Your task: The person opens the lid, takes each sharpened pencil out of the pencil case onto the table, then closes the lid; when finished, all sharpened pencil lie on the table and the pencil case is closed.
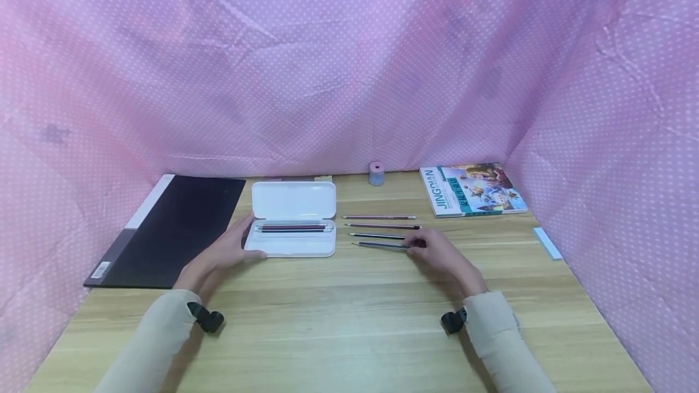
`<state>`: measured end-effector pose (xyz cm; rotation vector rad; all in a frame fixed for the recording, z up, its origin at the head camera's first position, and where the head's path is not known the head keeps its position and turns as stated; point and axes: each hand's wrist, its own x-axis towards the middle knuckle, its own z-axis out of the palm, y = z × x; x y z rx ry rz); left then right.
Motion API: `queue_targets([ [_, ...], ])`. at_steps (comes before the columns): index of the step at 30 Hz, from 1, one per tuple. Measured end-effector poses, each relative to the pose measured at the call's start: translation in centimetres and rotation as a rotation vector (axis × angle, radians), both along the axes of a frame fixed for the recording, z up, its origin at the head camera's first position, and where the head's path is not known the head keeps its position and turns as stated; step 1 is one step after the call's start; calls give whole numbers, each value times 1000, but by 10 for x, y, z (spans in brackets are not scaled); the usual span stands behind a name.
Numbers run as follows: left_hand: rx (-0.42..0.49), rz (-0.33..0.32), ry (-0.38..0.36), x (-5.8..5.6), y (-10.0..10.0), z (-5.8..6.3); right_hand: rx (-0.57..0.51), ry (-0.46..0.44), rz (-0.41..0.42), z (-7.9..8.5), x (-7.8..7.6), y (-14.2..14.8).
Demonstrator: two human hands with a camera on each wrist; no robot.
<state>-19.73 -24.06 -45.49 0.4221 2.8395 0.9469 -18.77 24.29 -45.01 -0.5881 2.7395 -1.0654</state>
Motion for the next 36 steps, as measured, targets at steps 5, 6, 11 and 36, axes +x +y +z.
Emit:
queue_targets([
  [5,10,1,3,0,-2,-2,9,33,-6,-3,-1,0],
  [6,11,3,5,0,-2,-2,15,36,-11,-4,-1,0],
  [11,16,1,16,-1,-3,-1,35,50,-29,-6,0,1],
  [36,-33,13,-15,-1,-1,-1,30,144,-22,23,-11,-40],
])
